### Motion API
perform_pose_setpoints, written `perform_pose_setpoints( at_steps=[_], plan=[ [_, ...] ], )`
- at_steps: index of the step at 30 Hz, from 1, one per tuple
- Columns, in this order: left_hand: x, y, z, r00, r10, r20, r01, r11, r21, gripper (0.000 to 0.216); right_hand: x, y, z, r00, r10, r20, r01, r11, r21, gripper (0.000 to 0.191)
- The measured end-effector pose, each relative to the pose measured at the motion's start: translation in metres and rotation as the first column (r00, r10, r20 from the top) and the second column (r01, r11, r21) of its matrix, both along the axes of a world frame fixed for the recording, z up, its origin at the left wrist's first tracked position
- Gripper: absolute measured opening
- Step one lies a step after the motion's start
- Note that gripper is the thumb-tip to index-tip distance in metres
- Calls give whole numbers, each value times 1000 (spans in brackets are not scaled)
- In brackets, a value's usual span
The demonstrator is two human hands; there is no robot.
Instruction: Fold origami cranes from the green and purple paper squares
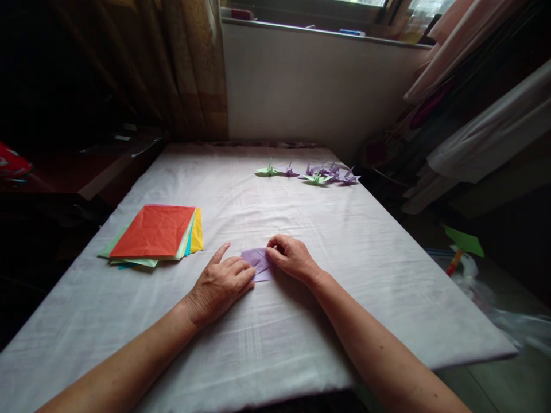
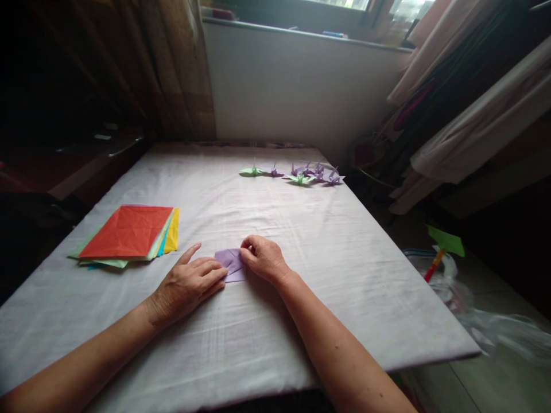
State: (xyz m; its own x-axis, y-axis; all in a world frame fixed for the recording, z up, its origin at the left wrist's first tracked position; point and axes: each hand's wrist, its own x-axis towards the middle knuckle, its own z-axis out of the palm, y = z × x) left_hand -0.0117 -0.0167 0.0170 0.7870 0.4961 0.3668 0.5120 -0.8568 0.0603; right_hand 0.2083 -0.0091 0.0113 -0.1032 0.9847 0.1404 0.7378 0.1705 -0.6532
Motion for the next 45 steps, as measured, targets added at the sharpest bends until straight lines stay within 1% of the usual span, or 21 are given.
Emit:
perform_pose_setpoints(
  at_steps=[5, 7, 9, 11, 13, 15, 17, 19, 22, 25, 26, 27, 28, 29, 31, 34, 36, 38, 41, 43, 45],
  plan=[
    [1, 0, 3, 1000, -8, 27, 9, 1000, -22, 28, 2, 6, -1, 959, -50, -280, 7, 988, -152, 5],
    [4, 1, 5, 998, 7, 66, -7, 1000, -6, 34, 3, 11, -2, 900, -128, -417, 33, 973, -228, 8],
    [7, 4, 6, 993, 34, 114, -39, 998, 45, 27, 4, 15, -1, 831, -192, -522, 30, 953, -302, 8],
    [10, 9, 6, 986, 52, 159, -67, 993, 95, 23, 6, 17, 3, 784, -211, -585, 2, 942, -337, 9],
    [12, 16, 5, 979, 64, 195, -83, 993, 89, 24, 9, 16, 9, 775, -171, -609, -41, 947, -318, 14],
    [13, 23, 5, 964, 98, 247, -97, 995, -16, 25, 15, 14, 16, 802, -94, -590, -83, 961, -265, 25],
    [14, 30, 7, 928, 193, 320, -120, 964, -236, 26, 22, 13, 21, 857, -8, -515, -109, 974, -197, 30],
    [16, 38, 11, 875, 322, 362, -104, 855, -508, 30, 28, 15, 24, 907, 67, -417, -128, 984, -120, 30],
    [20, 49, 17, 830, 446, 334, -5, 605, -796, 40, 30, 24, 20, 919, 89, -383, -130, 988, -82, 24],
    [22, 56, 19, 827, 502, 253, 42, 393, -919, 57, 24, 37, 13, 883, 4, -468, -105, 976, -190, 18],
    [21, 57, 18, 831, 510, 222, 32, 355, -934, 61, 22, 41, 10, 882, -22, -470, -95, 970, -223, 18],
    [21, 58, 18, 837, 510, 198, 11, 347, -938, 61, 19, 44, 8, 892, -40, -449, -79, 967, -242, 17],
    [20, 58, 17, 846, 502, 178, -24, 370, -929, 59, 17, 46, 7, 913, -49, -406, -58, 967, -247, 17],
    [19, 58, 16, 856, 491, 159, -73, 420, -905, 53, 15, 47, 6, 938, -56, -343, -31, 970, -242, 16],
    [17, 58, 14, 874, 476, 99, -213, 559, -802, 38, 11, 46, 6, 977, -66, -205, 21, 977, -213, 15],
    [14, 57, 7, 859, 511, -30, -448, 723, -526, 23, 7, 43, 5, 996, -87, -33, 81, 984, -156, 15],
    [12, 56, 1, 849, 525, -55, -513, 796, -322, 24, 4, 41, 3, 993, -104, 58, 110, 987, -115, 17],
    [13, 53, -3, 886, 463, -3, -458, 876, -151, 24, 1, 40, 0, 983, -112, 144, 124, 989, -75, 18],
    [15, 49, -8, 969, 242, 59, -241, 970, -14, 30, -1, 40, -5, 969, -101, 227, 109, 994, -25, 18],
    [17, 48, -10, 990, 137, 22, -137, 990, -34, 36, 0, 41, -8, 967, -92, 237, 92, 996, 9, 18],
    [18, 48, -14, 993, 116, -33, -119, 987, -107, 40, 4, 41, -10, 971, -95, 218, 84, 995, 59, 21]
  ],
)
